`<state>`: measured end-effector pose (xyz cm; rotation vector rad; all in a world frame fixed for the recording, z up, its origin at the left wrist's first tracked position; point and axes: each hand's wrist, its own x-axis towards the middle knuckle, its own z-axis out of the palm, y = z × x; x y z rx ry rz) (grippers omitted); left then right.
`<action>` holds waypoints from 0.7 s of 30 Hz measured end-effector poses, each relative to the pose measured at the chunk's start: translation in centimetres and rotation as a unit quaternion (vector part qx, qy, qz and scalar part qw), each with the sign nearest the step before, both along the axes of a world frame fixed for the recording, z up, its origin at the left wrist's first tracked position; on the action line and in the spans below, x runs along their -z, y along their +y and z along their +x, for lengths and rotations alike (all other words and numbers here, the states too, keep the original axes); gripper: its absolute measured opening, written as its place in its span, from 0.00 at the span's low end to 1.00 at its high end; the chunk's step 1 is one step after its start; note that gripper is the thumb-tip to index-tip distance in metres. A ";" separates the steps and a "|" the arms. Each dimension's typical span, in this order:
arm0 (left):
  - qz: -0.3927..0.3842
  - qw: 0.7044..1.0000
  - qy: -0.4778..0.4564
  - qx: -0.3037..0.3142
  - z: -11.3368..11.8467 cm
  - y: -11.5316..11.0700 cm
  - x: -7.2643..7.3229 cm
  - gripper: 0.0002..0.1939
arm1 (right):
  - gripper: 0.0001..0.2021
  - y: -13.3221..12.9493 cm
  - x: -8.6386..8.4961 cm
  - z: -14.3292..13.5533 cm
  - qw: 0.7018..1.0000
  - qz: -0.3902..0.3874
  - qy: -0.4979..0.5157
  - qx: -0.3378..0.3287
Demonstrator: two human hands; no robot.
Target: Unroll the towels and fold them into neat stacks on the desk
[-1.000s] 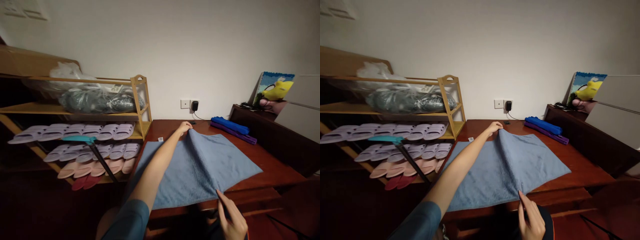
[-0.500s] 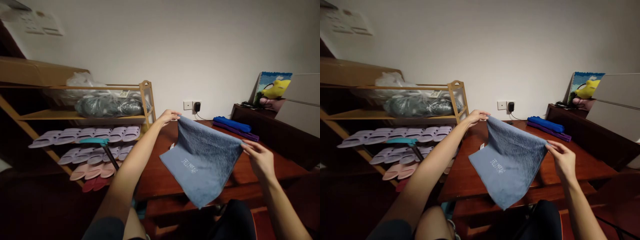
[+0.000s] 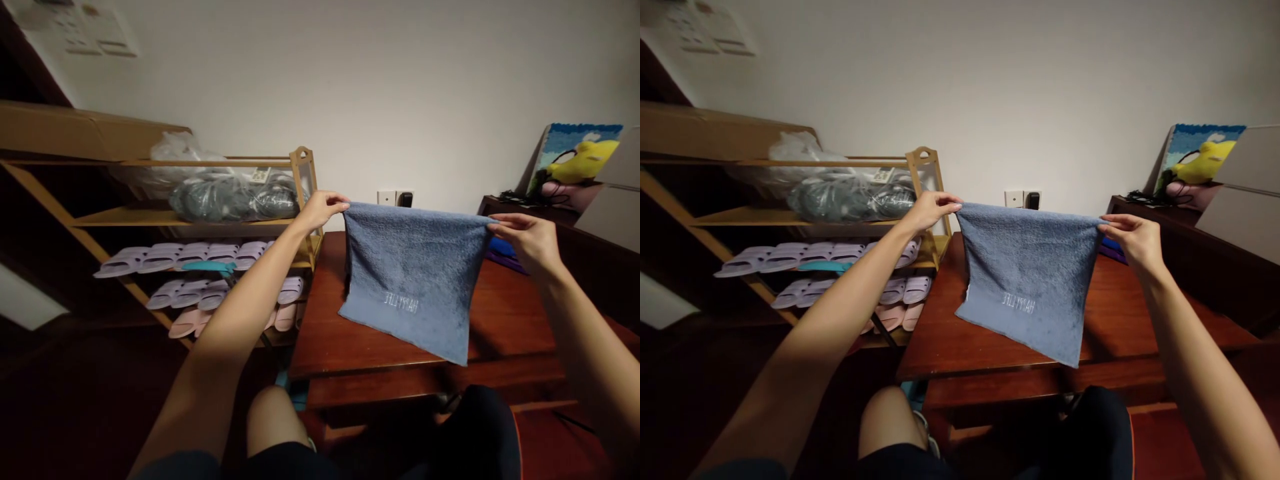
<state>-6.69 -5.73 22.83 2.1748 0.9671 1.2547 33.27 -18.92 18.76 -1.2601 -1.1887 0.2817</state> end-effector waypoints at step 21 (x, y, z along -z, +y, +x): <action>-0.242 0.957 -0.143 0.067 -0.6 -3.4 -3.9 0.10 | 0.20 1.4 -4.2 0.2 0.988 0.128 -0.082 0.033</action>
